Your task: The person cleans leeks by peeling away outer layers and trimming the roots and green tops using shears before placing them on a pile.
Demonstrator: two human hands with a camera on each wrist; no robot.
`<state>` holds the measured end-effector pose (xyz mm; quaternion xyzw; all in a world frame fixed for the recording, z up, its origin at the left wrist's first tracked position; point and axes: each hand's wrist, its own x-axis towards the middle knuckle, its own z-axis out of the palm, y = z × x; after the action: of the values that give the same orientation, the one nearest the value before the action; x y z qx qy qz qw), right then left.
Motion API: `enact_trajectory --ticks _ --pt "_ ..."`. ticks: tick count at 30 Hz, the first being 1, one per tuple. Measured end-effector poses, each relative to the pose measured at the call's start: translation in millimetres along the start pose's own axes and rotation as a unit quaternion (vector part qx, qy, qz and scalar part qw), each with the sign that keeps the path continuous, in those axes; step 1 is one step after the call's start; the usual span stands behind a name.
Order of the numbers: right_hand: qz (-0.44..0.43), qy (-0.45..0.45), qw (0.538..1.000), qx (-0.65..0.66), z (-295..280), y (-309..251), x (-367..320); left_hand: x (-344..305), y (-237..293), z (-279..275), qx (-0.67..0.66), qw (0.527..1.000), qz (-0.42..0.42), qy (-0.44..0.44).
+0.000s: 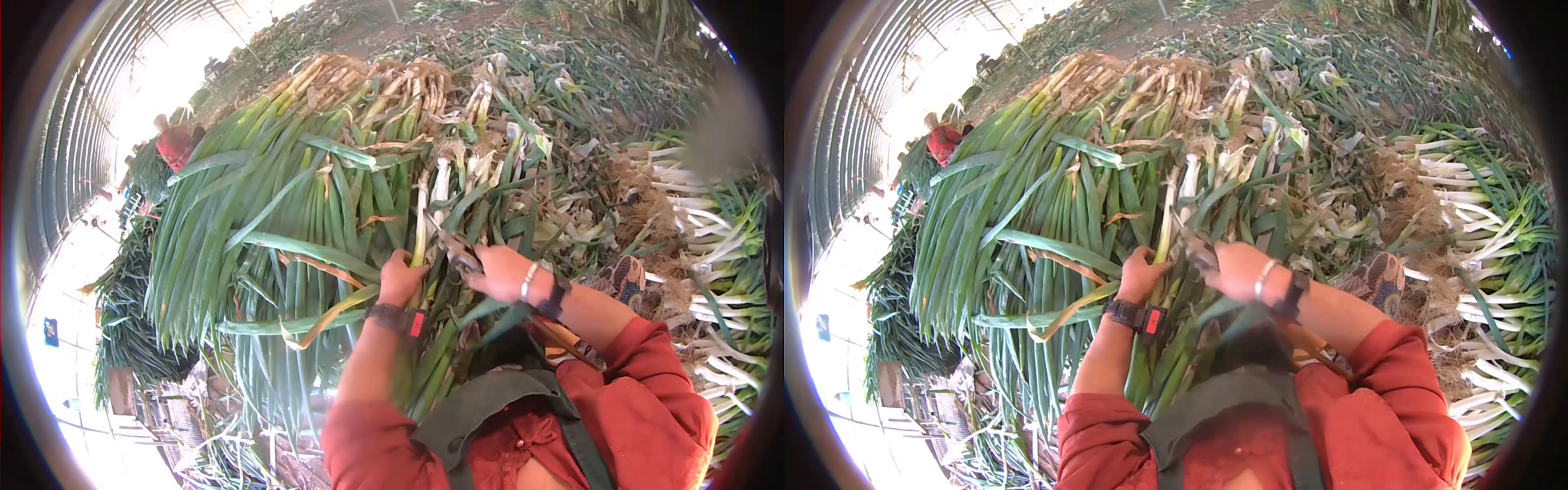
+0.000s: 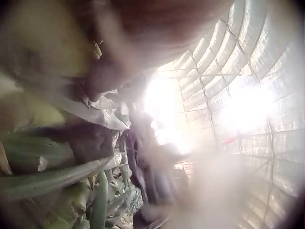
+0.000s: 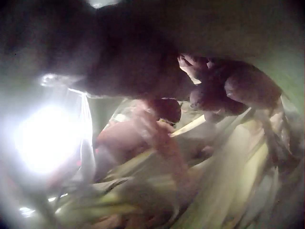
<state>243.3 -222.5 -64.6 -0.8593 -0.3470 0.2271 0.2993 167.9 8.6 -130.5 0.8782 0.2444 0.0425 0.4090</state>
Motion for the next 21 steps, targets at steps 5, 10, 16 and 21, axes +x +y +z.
enact_trajectory --ticks 5,10,16,21 --pt "0.032 0.110 0.993 -0.006 0 11 50 -16 7 -14 0.076 0.997 0.019 -0.006" --pt "0.011 0.039 0.999 -0.025 -2 10 12 -27 7 -27 0.071 0.997 0.025 -0.004" --pt "0.000 0.004 0.994 0.109 -23 -4 -47 -53 52 -85 -0.099 0.994 -0.028 -0.037" --pt "-0.028 -0.117 0.992 0.032 -15 2 -119 -61 89 -144 -0.240 0.971 -0.009 -0.005"
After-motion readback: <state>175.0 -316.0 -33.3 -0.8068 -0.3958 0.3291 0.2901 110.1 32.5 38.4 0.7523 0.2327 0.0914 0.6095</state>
